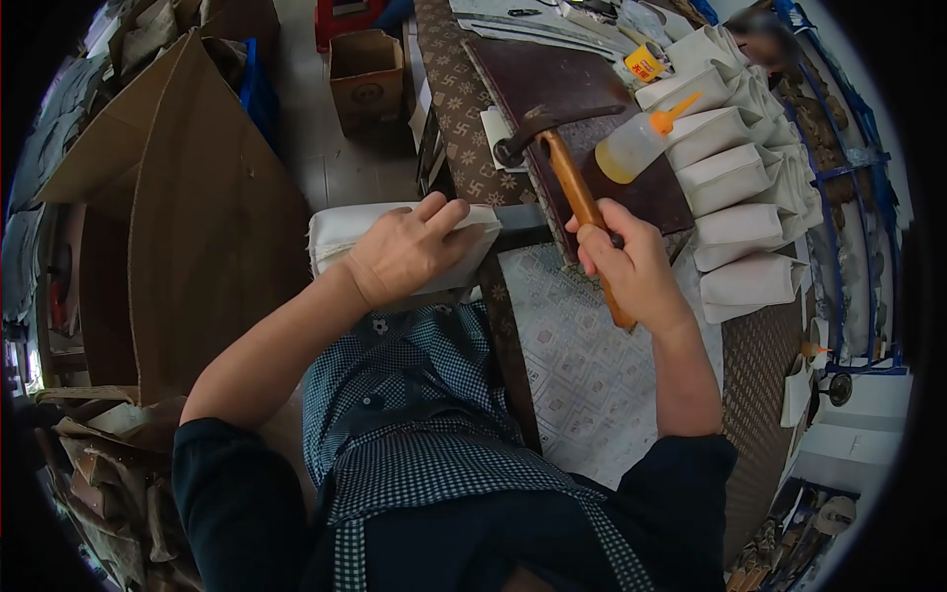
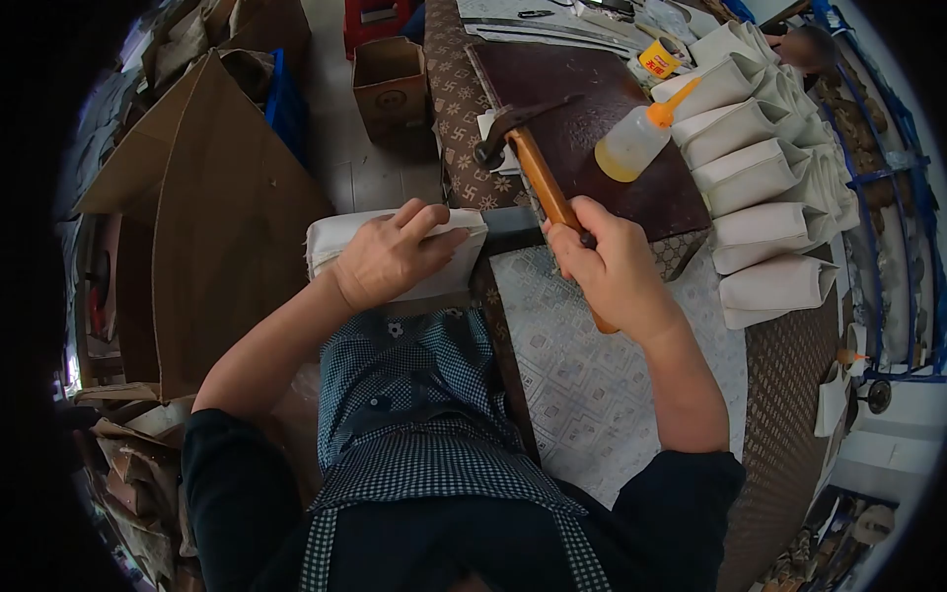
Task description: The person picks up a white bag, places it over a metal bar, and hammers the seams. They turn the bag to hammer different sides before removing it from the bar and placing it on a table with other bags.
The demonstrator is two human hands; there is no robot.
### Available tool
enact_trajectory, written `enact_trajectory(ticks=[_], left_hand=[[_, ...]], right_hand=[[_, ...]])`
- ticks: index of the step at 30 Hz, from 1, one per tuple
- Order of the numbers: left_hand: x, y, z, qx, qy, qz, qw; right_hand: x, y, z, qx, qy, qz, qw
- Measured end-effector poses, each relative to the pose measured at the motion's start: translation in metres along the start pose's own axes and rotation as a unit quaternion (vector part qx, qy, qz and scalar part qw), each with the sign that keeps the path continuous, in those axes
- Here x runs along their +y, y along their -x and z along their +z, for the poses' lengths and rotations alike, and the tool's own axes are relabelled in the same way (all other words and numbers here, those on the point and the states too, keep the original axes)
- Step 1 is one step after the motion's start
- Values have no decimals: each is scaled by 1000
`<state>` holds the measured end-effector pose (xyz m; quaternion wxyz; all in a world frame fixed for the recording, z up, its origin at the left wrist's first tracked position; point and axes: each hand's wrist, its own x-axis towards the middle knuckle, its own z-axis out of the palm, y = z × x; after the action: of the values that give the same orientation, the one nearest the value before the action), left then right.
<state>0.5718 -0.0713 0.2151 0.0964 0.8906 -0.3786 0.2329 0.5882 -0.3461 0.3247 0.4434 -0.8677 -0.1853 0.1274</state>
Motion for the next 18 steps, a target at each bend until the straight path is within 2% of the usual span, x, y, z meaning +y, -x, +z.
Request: enact_trajectory(ticks=[5,8,11,14,17,18], left_hand=[[-1,-1,-1,22,15,6,1000],[0,0,-4,21,17,6,1000],[0,0,-6,10,11,2,1000],[-1,0,-3,18,12,-4,1000],[-2,-1,-1,32,26,-17,999],[-1,-2,-1,31,35,-27,999]], right_hand=[[-2,2,-7,-125,60,97,986],[-8,15,-8,-83,-1,55,995],[-13,26,1,-10,33,-9,999],[-10,37,14,45,11,-37,998],[7,52,35,65,30,-36,997],[14,54,39,43,112,-27,992]])
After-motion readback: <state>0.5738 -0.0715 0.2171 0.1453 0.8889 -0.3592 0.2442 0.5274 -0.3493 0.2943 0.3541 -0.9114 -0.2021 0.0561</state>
